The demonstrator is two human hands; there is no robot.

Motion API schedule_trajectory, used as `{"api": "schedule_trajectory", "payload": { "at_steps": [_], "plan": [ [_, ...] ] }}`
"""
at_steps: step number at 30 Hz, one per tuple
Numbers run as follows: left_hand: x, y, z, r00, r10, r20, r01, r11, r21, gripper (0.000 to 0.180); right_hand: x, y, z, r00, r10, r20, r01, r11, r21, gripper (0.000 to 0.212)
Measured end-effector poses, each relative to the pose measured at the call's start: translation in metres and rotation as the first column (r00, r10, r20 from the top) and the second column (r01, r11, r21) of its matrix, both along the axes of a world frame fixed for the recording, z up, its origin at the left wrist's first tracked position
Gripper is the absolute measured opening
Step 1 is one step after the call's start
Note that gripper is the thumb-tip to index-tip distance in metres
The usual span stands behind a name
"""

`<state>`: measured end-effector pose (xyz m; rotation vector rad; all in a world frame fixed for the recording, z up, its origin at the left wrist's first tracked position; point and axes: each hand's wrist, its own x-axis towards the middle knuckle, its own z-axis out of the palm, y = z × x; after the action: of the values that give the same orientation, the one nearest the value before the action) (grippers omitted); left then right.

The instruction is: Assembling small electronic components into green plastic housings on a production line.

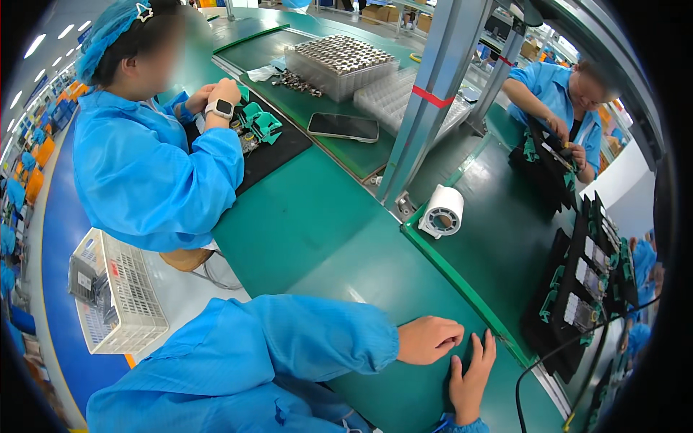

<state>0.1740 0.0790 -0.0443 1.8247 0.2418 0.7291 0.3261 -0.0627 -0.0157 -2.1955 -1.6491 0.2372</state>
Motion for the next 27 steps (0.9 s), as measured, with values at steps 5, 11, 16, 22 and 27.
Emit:
{"api": "schedule_trajectory", "payload": {
  "at_steps": [5, 11, 16, 22, 27],
  "plan": [
    [0.000, 0.002, 0.000, 1.000, 0.019, 0.011, -0.020, 0.999, 0.028, 0.003, 0.001, 0.002, 0.000, 1.000, 0.017, 0.001, -0.017, 1.000, 0.006, 0.055],
    [-0.005, -0.001, -0.008, 0.999, 0.029, 0.018, -0.030, 0.999, 0.043, 0.003, -0.006, -0.001, -0.004, 0.999, 0.027, 0.021, -0.026, 0.999, -0.039, 0.054],
    [-0.005, 0.000, -0.009, 0.999, 0.041, 0.028, -0.042, 0.998, 0.048, 0.003, -0.009, -0.002, -0.002, 0.997, 0.048, 0.054, -0.045, 0.997, -0.059, 0.053],
    [-0.007, 0.001, -0.010, 0.997, 0.050, 0.055, -0.055, 0.993, 0.101, 0.004, -0.015, 0.002, 0.005, 0.999, 0.054, 0.002, -0.054, 0.997, -0.059, 0.054],
    [-0.010, 0.000, -0.007, 1.000, 0.021, -0.006, -0.020, 0.997, 0.069, 0.005, -0.018, 0.000, 0.006, 0.999, 0.036, -0.013, -0.037, 0.997, -0.068, 0.053]
  ]
}}
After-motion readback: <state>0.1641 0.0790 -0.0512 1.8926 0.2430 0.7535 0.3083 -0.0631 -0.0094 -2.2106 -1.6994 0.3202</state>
